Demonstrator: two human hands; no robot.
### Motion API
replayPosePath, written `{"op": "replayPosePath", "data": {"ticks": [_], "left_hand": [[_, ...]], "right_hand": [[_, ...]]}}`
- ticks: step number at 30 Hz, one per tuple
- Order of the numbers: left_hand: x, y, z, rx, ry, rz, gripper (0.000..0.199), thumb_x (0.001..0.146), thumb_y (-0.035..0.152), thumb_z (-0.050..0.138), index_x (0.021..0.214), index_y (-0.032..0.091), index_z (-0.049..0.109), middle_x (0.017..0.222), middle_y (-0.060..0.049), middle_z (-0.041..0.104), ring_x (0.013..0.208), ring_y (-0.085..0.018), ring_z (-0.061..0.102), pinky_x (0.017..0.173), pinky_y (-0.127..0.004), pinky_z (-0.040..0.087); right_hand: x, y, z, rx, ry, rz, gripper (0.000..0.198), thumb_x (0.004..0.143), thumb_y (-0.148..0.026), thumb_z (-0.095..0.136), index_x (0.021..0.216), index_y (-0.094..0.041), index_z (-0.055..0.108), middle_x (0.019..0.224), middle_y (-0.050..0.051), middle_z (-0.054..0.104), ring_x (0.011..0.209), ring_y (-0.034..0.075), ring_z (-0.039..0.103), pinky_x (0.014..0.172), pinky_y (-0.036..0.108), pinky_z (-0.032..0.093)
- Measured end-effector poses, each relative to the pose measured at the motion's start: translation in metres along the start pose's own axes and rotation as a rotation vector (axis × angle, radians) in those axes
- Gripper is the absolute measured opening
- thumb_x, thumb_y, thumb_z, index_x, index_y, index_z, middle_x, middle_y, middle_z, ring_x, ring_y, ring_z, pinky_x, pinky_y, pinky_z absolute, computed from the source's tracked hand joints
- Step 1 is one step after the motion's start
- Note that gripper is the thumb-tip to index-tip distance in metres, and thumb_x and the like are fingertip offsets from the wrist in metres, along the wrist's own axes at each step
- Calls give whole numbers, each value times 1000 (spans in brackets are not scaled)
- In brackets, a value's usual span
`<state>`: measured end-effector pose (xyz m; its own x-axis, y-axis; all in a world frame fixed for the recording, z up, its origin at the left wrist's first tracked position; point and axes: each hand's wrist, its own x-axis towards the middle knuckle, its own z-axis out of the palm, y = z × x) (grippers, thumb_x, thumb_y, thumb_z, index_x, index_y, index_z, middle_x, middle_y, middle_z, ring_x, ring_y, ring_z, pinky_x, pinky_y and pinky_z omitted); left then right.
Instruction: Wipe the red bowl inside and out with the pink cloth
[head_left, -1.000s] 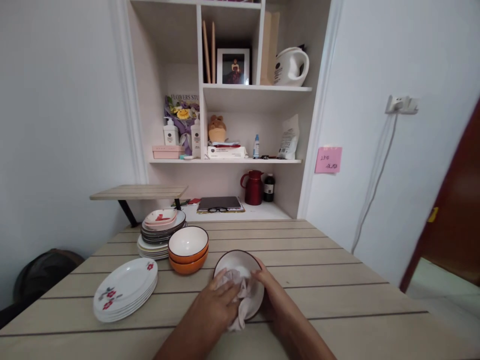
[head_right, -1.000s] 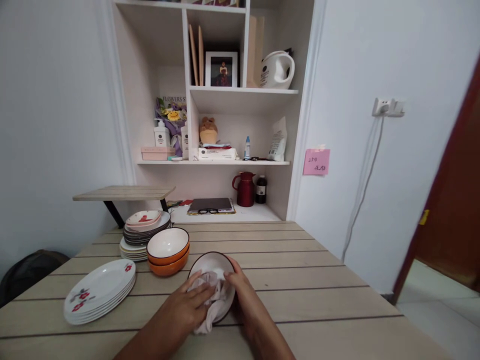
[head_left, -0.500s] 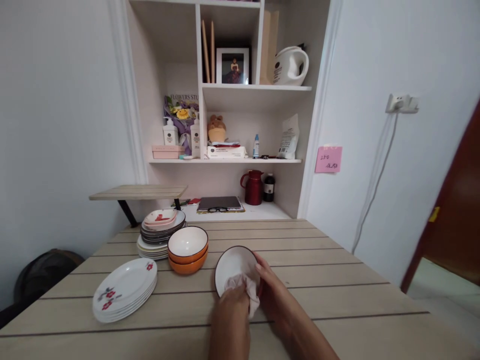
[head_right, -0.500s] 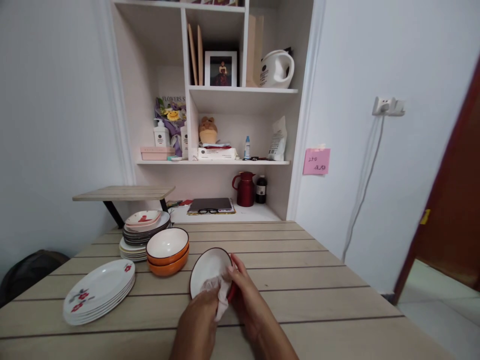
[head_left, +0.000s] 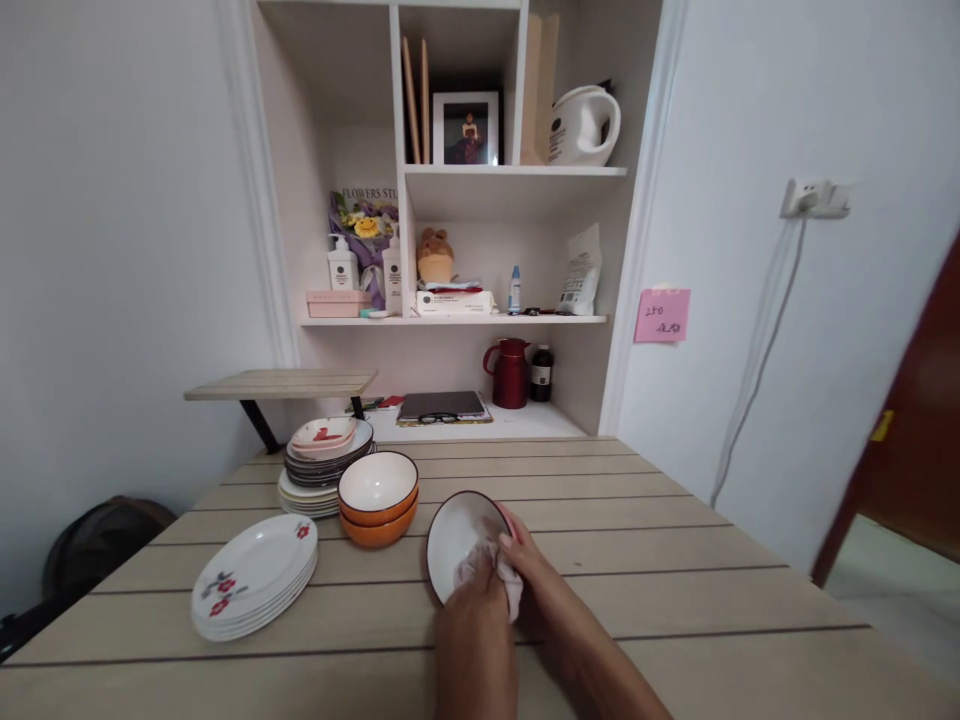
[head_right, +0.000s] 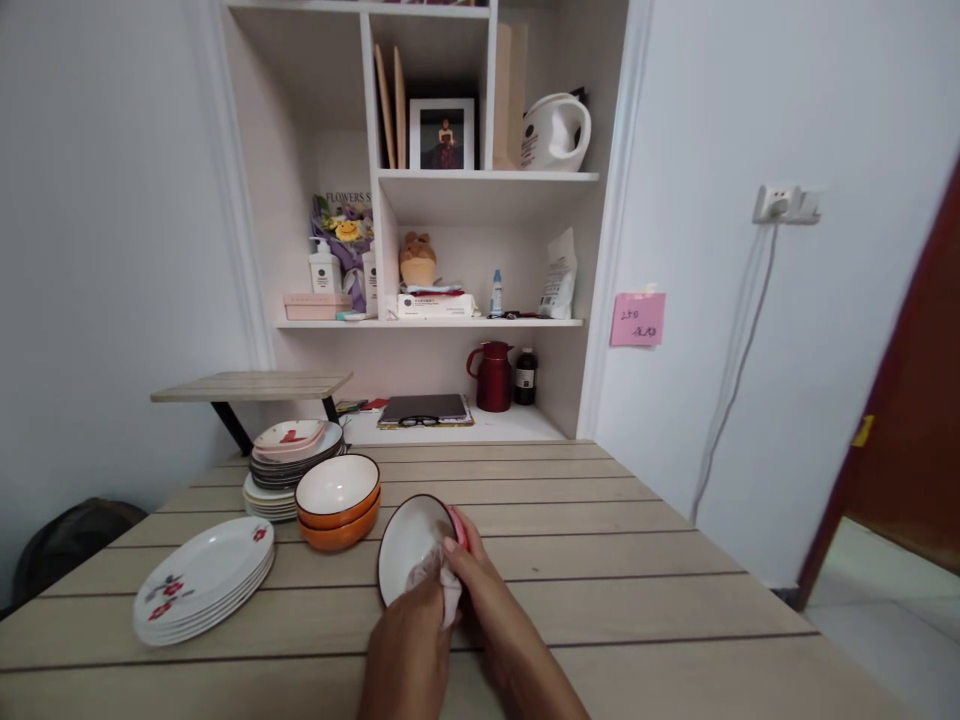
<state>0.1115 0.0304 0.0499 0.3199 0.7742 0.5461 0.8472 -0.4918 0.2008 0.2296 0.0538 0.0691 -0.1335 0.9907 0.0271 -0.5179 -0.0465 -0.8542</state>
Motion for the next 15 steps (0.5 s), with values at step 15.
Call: {"op": "replayPosePath", "data": {"ticks": [15], "left_hand": [[-7, -51, -20, 37, -255, 262, 40, 105, 14, 47, 136, 24, 70, 149, -10, 62, 138, -27, 59, 122, -46, 38]], "right_hand": [[9, 7, -3, 123, 6, 0, 67, 75, -53, 85, 134, -29, 65, 128, 7, 78, 124, 34, 68, 114, 47, 43]]}}
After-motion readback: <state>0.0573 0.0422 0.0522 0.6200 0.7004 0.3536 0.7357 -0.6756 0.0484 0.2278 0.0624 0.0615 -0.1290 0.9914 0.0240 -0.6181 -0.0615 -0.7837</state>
